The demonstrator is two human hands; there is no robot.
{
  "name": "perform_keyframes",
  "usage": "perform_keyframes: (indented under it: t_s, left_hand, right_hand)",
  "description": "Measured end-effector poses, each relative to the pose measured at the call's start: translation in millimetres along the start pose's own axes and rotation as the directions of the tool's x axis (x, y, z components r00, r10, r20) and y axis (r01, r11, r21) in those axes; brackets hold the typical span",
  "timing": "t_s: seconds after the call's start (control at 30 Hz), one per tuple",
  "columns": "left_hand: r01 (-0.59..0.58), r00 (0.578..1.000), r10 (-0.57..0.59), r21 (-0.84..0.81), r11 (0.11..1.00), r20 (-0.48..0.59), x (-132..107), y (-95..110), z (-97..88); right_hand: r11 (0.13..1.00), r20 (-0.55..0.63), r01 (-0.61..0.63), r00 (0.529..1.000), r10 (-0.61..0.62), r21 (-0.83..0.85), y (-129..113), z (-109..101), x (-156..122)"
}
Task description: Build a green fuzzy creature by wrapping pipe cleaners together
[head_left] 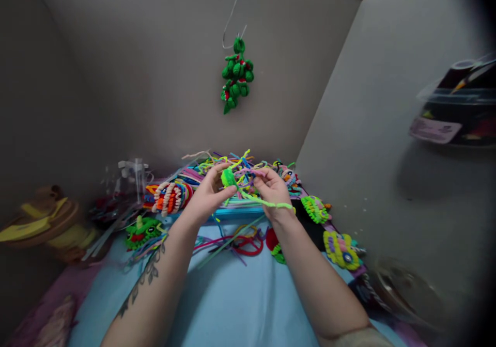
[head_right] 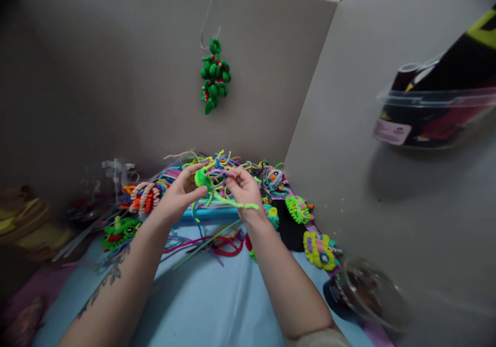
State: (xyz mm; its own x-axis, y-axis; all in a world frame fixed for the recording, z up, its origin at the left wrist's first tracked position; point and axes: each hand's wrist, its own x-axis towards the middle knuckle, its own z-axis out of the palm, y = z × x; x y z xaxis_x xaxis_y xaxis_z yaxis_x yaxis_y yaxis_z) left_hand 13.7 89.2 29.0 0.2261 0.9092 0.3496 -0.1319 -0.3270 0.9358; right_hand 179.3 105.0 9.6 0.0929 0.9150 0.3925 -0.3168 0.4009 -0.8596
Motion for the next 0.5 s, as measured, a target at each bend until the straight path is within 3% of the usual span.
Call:
perform_keyframes:
  t_s: [0.13, 0.3, 0.4, 0.5]
  left_hand:
    - [0.025, 0.999, -0.024, 0.031, 0.999, -0.036, -0.7, 0.1, 2.6]
    - [0.002, 0.998, 0.000, 0.046, 0.999, -0.062, 0.0, -1.4, 2.3]
    - [-0.012, 0.995, 0.012, 0.006, 1.000, -0.100, 1.1, -2.4, 1.4]
    - [0.015, 0.979, -0.024, -0.048, 0.999, -0.205, 2.1, -1.6, 0.6]
  right_hand:
    - [1.000, -0.043, 0.008, 0.999, -0.007, 0.017, 5.6, -0.8, 1.6]
    - [0.999, 0.026, 0.036, 0.999, -0.035, -0.034, 5.0, -2.0, 0.2]
    - [0.984, 0.056, 0.143, 0.989, -0.137, -0.110, 2.4, -3.3, -1.0]
    - [0.900, 0.131, 0.321, 0.946, -0.295, -0.293, -4.0, -5.0, -3.6]
